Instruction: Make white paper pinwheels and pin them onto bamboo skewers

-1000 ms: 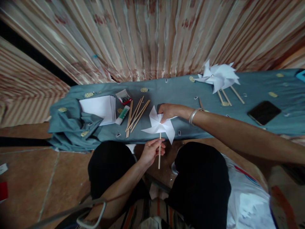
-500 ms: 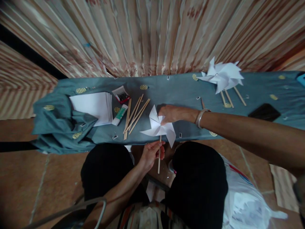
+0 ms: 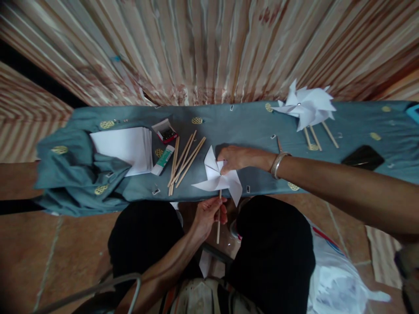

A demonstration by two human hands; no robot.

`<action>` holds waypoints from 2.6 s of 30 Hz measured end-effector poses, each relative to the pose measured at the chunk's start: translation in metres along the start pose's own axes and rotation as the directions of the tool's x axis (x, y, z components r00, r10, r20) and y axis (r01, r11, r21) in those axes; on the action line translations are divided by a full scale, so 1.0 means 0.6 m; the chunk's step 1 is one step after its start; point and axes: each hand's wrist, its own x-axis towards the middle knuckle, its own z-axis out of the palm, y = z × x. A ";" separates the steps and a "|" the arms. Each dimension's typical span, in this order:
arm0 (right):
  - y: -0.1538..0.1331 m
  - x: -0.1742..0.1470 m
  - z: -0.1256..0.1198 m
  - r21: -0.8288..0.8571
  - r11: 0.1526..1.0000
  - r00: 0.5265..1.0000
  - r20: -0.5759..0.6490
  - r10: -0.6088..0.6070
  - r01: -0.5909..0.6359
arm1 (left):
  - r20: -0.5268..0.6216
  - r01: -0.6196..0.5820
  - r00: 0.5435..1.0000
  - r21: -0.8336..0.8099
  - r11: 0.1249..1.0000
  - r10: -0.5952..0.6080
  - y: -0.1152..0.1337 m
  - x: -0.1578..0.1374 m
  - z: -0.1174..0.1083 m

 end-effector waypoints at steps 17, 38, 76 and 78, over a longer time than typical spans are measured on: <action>-0.035 -0.004 -0.022 -0.329 0.943 0.980 0.197 0.007 0.059 | -0.017 0.029 0.999 0.003 1.000 -0.029 -0.008 0.005 -0.010; -0.010 0.013 -0.015 -0.288 0.956 0.979 0.203 -0.004 0.064 | 0.031 -0.007 0.999 0.003 1.000 0.007 0.002 0.000 0.000; -0.042 -0.012 -0.025 -0.284 0.959 0.979 0.200 0.037 0.021 | 0.032 -0.019 0.999 -0.050 0.999 0.020 -0.005 -0.001 0.017; -0.034 -0.009 -0.023 -0.293 0.955 0.983 0.182 0.023 0.032 | 0.018 -0.023 1.000 -0.038 0.999 0.024 -0.004 0.001 0.015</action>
